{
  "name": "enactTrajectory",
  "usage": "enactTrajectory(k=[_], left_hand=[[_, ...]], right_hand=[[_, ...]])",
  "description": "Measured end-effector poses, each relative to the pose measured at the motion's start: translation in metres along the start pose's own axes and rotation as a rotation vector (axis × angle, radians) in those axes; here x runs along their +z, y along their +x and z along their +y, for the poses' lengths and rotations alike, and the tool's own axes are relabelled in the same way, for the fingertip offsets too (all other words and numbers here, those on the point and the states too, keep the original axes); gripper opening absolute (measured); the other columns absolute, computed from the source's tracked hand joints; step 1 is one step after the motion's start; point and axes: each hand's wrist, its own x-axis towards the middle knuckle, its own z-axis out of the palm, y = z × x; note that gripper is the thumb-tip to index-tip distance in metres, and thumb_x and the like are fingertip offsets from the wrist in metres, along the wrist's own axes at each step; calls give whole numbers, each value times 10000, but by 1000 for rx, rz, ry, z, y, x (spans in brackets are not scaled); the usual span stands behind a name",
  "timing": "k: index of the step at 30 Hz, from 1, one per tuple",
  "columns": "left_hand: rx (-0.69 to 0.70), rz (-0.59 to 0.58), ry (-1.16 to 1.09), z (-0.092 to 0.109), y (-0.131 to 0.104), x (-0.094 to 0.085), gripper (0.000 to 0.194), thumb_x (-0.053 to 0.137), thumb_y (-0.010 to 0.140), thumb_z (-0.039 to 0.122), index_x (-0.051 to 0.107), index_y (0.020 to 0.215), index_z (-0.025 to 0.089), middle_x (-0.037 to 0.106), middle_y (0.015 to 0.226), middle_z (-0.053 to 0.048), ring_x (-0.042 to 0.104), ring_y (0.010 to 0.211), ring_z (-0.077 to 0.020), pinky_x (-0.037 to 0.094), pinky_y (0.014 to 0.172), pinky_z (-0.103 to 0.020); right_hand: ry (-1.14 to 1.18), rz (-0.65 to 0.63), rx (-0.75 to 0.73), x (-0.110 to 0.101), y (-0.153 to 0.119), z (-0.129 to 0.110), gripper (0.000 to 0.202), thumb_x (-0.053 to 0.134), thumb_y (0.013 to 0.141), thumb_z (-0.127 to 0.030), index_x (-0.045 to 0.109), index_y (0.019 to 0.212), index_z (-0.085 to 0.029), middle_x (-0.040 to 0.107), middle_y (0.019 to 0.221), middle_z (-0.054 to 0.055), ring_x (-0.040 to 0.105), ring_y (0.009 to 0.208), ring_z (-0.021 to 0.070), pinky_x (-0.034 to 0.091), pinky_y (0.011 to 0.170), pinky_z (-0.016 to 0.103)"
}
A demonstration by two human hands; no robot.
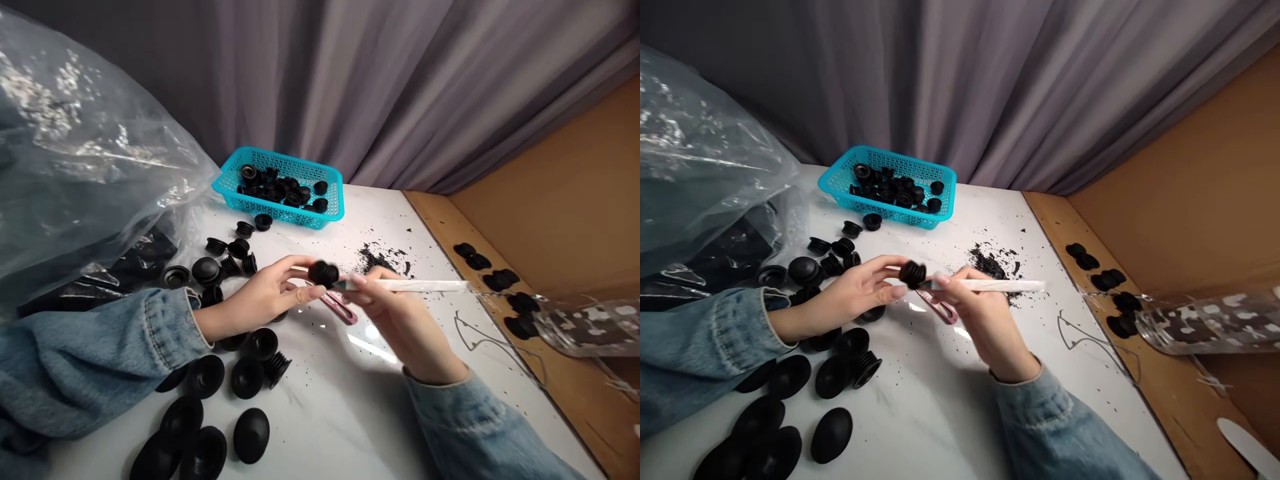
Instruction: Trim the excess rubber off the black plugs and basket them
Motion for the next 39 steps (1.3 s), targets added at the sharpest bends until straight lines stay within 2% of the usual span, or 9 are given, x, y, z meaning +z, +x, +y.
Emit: enactTrajectory(k=[3,6,9,16,19,23,29,34,39], left_hand=[[-13,60,-9,-4,2,-2,545,674,754,270,437,1232,163,517,1265,-182,568,1110,-220,529,806,-322],[-33,-50,45,-4,-1,-2,173,605,811,255,604,909,113,678,872,-88,655,802,-142,533,702,-261],[11,-160,204,-2,-9,-1,218,571,839,252,593,670,117,604,557,14,555,504,-71,464,520,-179],[910,-108,849,-17,-24,1,485,598,825,331,415,408,164,402,352,51,376,350,-84,262,387,-270],[1067,14,968,-20,-24,2,523,582,824,374,387,383,171,354,322,54,344,329,-88,246,363,-267],[1219,98,1278,0,-19,-10,473,503,841,401,432,426,185,387,368,32,351,352,-115,244,370,-276],[864,150,1615,41,-8,-47,474,433,841,555,581,657,143,595,588,-41,532,568,-161,312,474,-281],[891,-78,1575,25,-8,-41,472,460,857,529,577,952,82,653,770,-69,598,671,-190,393,529,-289],[940,-66,1508,8,-8,-28,274,487,905,285,521,1049,54,667,843,-86,634,746,-183,473,585,-282]], right_hand=[[-232,131,-188,-8,28,-15,262,740,695,-324,558,562,-191,633,610,2,626,668,167,491,672,333],[-317,210,-421,-10,70,-28,250,757,668,-328,562,581,-198,626,619,-6,622,660,168,485,733,370],[-472,183,-406,0,103,-34,283,720,689,-356,528,553,-197,633,662,15,630,730,192,485,738,383],[-559,-225,-155,57,83,-7,252,733,651,-325,580,523,-171,623,552,22,631,631,200,485,614,340],[-528,-407,-91,77,70,12,290,714,669,-306,514,493,-193,639,595,14,638,707,196,476,617,298],[-509,-353,-111,79,67,20,263,652,736,-305,514,537,-203,543,536,-34,543,566,136,412,545,266],[-464,-147,-80,43,49,-3,279,705,709,-376,562,562,-186,608,598,-6,580,653,159,417,631,293],[-274,-130,145,21,17,-11,344,714,709,-413,517,548,-181,535,524,-27,524,524,124,324,468,250],[-134,-141,249,18,7,-12,348,727,700,-386,484,550,-187,535,529,-21,592,643,162,302,477,246]])
